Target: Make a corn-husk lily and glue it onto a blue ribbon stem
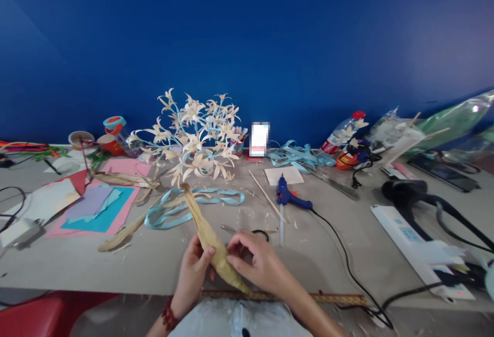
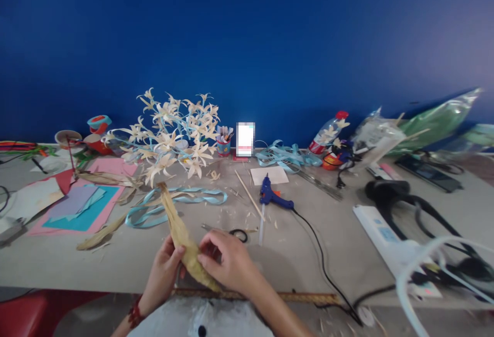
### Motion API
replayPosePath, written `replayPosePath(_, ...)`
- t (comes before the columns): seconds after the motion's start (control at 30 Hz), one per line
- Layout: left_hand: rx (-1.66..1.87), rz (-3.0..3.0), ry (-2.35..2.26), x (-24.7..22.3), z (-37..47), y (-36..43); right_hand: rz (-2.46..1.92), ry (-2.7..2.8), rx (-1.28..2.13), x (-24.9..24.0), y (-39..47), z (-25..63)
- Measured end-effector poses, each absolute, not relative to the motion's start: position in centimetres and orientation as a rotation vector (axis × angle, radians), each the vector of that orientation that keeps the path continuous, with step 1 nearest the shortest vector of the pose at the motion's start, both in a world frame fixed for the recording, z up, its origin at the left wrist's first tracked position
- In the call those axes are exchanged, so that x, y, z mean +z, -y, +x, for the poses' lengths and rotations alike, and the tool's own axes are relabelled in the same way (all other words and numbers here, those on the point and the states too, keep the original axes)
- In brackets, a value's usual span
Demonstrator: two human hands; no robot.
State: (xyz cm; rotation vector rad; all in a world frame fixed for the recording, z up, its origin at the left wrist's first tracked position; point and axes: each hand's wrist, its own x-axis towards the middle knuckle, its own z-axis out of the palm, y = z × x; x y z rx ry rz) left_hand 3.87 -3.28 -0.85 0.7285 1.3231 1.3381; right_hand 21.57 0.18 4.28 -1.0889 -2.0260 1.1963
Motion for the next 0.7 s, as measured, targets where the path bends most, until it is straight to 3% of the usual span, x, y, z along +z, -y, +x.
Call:
replayPosePath(0.43,1.385,0.974,-1.428,-0.9,3.8,2.6,-1.108,1.635,1.6,2.1,-0.6,20.5)
replayPosePath(0.7,1.372,0.882,-1.048,-0.4,3.3,2.6,-1.065,1.54,1.663,1.9,-0.5,20.6)
